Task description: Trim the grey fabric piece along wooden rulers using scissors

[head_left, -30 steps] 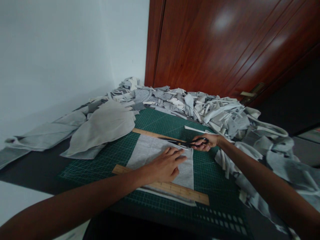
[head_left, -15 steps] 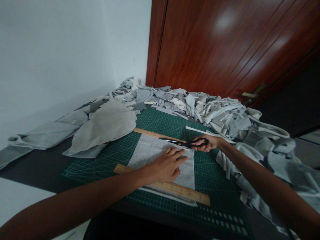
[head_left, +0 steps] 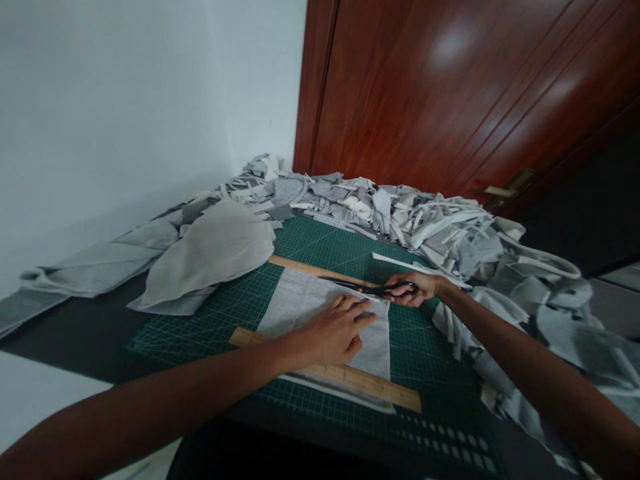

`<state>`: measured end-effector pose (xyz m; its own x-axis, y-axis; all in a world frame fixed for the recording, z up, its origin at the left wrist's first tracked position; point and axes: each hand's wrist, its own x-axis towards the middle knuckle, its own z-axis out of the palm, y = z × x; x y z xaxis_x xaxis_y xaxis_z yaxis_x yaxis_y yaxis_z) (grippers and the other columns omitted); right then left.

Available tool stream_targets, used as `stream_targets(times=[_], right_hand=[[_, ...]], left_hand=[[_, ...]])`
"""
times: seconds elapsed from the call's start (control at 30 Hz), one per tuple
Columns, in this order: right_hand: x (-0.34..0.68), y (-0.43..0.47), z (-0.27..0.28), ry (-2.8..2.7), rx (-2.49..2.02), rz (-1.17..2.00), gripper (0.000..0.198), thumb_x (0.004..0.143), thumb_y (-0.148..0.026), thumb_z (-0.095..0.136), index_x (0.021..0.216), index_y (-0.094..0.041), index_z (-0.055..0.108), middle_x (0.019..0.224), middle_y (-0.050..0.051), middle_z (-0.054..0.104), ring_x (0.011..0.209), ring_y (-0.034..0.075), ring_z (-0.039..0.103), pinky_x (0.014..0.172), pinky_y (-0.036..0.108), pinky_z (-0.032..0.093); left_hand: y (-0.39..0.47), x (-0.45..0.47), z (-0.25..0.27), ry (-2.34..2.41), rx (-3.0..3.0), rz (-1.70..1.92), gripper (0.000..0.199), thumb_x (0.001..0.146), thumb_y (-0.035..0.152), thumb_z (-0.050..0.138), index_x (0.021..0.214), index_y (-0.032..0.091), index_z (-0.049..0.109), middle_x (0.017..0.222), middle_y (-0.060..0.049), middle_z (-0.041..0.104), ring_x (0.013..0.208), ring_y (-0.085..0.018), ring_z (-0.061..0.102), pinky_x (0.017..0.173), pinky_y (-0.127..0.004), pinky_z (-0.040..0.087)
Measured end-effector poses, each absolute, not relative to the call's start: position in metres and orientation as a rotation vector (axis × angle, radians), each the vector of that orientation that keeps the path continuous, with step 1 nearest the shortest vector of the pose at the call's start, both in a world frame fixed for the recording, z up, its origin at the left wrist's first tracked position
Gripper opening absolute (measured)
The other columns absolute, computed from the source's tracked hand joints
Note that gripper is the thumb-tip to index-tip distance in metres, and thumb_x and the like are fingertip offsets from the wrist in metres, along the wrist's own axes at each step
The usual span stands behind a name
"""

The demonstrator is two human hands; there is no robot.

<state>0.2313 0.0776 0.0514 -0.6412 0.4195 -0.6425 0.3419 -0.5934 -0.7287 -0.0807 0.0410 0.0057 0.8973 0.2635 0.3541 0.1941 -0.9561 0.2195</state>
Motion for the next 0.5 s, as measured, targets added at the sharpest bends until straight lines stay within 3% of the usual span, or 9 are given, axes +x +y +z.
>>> stream_targets(times=[0.5], right_hand=[[0.203,0.090,0.053,-1.347,-1.228,2.485,0.030,0.093,-0.044,0.063,0.093,-0.015,0.056,0.058,-0.010,0.033,0.043,0.004,0.015,0.033,0.011,0.019]], left_hand=[[0.041,-0.081,0.007,0.339,2.898,0.605,0.050,0.092,0.022,0.053,0.142,0.016,0.056,0.156,-0.012,0.049,0.136,-0.030,0.048,0.116,-0.047,0.036]])
